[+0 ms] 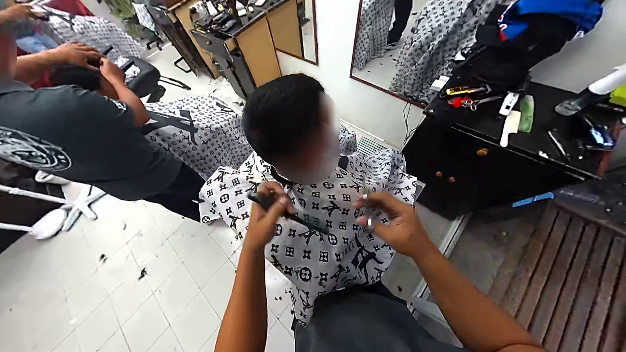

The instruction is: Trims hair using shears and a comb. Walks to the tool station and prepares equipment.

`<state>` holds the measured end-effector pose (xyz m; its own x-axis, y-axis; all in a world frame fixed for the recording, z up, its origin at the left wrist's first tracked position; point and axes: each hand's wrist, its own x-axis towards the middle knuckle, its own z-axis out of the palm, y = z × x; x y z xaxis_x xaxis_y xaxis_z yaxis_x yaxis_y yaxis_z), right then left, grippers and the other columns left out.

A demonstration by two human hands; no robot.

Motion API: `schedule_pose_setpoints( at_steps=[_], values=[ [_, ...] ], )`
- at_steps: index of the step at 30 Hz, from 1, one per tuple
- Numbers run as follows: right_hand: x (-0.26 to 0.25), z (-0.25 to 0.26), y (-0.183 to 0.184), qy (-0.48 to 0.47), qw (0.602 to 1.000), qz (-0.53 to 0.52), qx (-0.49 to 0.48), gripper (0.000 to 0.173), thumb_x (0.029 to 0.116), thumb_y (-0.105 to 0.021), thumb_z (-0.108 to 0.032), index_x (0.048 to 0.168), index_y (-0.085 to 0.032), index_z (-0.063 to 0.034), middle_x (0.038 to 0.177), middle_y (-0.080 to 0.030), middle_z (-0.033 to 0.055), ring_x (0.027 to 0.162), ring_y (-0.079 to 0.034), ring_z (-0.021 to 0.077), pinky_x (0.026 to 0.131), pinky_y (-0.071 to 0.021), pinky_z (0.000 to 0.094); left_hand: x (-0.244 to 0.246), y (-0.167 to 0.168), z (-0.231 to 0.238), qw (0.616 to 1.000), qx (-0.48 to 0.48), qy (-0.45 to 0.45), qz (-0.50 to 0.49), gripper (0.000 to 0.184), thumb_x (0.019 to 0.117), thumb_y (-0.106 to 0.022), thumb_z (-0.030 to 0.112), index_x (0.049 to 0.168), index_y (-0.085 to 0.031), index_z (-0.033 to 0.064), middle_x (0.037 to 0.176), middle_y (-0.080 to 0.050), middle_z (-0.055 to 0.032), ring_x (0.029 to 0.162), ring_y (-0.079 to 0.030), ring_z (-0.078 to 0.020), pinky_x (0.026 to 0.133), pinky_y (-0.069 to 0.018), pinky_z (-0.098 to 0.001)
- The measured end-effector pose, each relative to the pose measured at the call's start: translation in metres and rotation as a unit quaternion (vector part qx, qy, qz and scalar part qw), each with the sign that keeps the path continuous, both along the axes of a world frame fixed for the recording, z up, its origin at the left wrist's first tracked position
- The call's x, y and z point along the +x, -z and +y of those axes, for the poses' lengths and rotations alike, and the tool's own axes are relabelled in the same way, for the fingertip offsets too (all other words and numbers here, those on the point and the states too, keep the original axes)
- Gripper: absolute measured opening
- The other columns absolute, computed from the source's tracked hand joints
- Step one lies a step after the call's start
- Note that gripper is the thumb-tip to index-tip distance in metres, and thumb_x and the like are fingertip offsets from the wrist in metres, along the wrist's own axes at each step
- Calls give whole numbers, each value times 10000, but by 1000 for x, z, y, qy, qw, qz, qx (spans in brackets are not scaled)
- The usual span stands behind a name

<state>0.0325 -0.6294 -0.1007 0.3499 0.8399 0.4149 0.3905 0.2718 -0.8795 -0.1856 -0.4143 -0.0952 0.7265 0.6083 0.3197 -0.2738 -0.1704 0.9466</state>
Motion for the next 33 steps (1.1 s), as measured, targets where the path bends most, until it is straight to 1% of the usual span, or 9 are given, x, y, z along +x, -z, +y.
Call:
schedule_pose_setpoints(
  at_steps=[3,6,9,11,13,15,17,24,33],
  values=[
    [-49,17,1,-64,990,126,-24,391,911,-756,-147,1242,-647,30,1166,-728,57,1063,-698,121,947,-588,313,3,-25,-19,987,89,131,-17,96,1044,-576,287,1115,-596,225,894,-712,101,810,-678,-17,764,-583,-235],
    [-84,32,-3,-22,976,216,-18,282,875,-783,-78,1134,-689,-21,1064,-727,-5,926,-710,72,816,-623,257,2,-38,-1,967,150,204,-29,135,1063,-538,241,1120,-582,126,934,-703,66,860,-664,-4,793,-568,-222],
    [-114,44,-6,54,966,251,26,280,863,-803,-90,1120,-697,-63,1065,-729,-33,917,-714,67,792,-630,256,-3,-63,44,943,217,247,-39,540,1038,-424,597,1288,-620,160,1128,-704,41,992,-653,-35,881,-555,-262],
    [-135,48,-7,113,958,256,57,283,858,-810,-92,1118,-699,-74,1032,-735,-33,895,-718,75,778,-629,258,-4,-92,78,941,255,211,-74,608,1032,-302,662,1283,-647,228,1189,-697,91,1030,-657,-34,899,-556,-269],
    [-154,51,-7,161,953,246,76,286,856,-809,-81,1120,-700,-65,1017,-736,-27,893,-717,78,782,-627,261,5,-121,113,923,335,152,-112,495,1093,-343,502,1240,-651,143,1211,-687,34,1105,-650,-71,973,-541,-310],
    [-175,51,-10,205,947,235,78,288,852,-799,-50,1120,-694,-48,1021,-736,-21,907,-715,78,799,-624,261,20,-144,136,891,428,109,-106,358,1072,-485,271,1182,-664,-19,1203,-673,-138,1134,-638,-176,998,-519,-370],
    [-196,48,-15,243,941,223,71,282,850,-798,-50,1112,-693,-47,1037,-735,-20,916,-715,73,797,-624,258,38,-156,149,864,485,100,-91,299,1024,-579,233,1131,-705,-17,1205,-675,-198,1172,-634,-253,1014,-506,-417],
    [-236,36,-22,312,931,175,76,267,851,-789,-36,1102,-699,-51,1010,-743,-25,887,-718,67,793,-622,248,58,-162,149,833,537,117,-61,298,1008,-582,311,1073,-746,71,1241,-665,-172,1187,-614,-338,971,-481,-551],
    [-271,39,-12,344,918,185,72,271,846,-802,-53,1101,-709,-54,1017,-745,-6,881,-723,78,782,-626,241,50,-172,149,828,547,120,-29,318,1005,-587,351,1057,-746,80,1258,-655,-169,1197,-610,-335,975,-480,-554]
  ],
)
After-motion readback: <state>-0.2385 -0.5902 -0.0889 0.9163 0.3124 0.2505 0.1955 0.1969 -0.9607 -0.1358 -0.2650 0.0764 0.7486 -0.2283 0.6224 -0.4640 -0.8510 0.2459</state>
